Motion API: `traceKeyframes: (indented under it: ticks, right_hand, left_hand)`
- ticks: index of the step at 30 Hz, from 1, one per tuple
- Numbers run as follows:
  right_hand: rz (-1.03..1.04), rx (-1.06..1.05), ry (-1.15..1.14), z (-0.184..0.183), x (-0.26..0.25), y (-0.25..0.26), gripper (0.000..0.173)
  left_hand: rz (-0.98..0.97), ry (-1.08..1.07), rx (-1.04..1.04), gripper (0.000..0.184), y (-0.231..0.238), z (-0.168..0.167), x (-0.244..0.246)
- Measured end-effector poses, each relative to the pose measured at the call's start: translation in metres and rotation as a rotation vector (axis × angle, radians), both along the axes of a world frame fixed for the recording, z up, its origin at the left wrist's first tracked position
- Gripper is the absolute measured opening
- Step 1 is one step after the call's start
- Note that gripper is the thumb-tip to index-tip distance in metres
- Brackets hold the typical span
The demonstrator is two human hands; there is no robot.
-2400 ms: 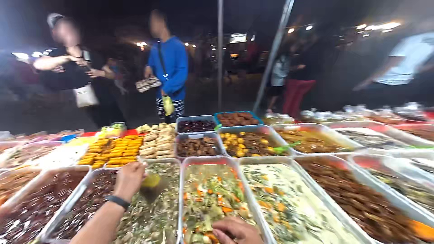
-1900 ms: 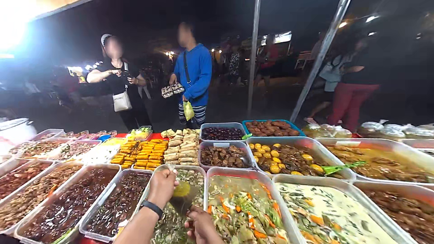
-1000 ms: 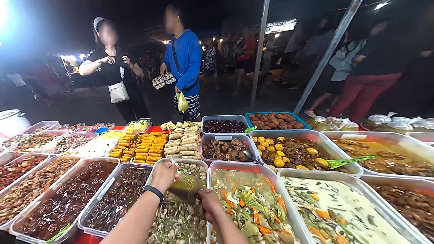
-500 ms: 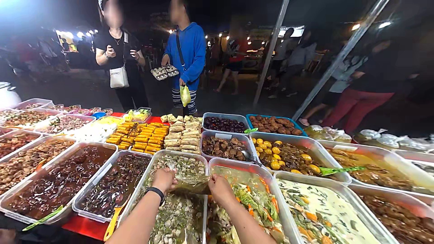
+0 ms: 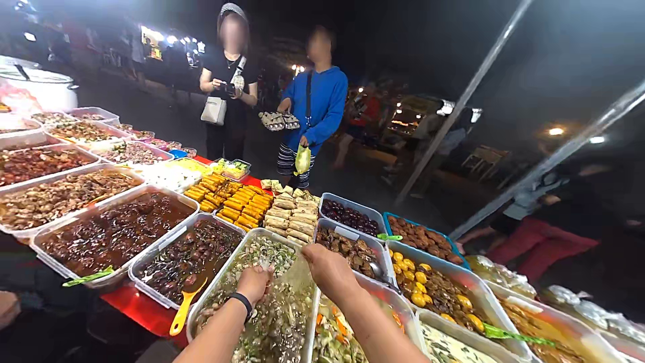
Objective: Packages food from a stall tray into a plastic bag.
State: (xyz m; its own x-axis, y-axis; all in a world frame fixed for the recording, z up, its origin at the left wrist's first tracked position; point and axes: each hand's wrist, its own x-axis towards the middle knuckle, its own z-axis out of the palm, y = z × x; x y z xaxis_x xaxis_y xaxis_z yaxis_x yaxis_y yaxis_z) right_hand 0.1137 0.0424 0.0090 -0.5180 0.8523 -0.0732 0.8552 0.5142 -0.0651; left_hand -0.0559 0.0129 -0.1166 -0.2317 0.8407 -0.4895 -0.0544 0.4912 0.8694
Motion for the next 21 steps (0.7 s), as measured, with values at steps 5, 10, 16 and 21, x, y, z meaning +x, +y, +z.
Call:
traceKeyframes:
  ticks: [5, 10, 16, 21]
  right_hand:
    - [0.076, 0.103, -0.073, 0.009, -0.019, -0.009, 0.034]
    - [0.08, 0.186, -0.024, 0.012, -0.027, -0.014, 0.032]
    - [0.087, 0.204, -0.013, 0.014, -0.031, -0.025, 0.032]
    - [0.109, 0.257, 0.012, 0.011, -0.032, -0.032, 0.03]
  left_hand:
    - [-0.062, 0.182, 0.078, 0.033, -0.009, -0.007, -0.017]
    - [-0.078, 0.196, 0.169, 0.028, -0.021, 0.002, -0.03]
    - [-0.071, 0.211, 0.254, 0.025, -0.03, 0.013, -0.036]
    - [-0.142, 0.383, 0.312, 0.061, -0.042, 0.034, -0.033]
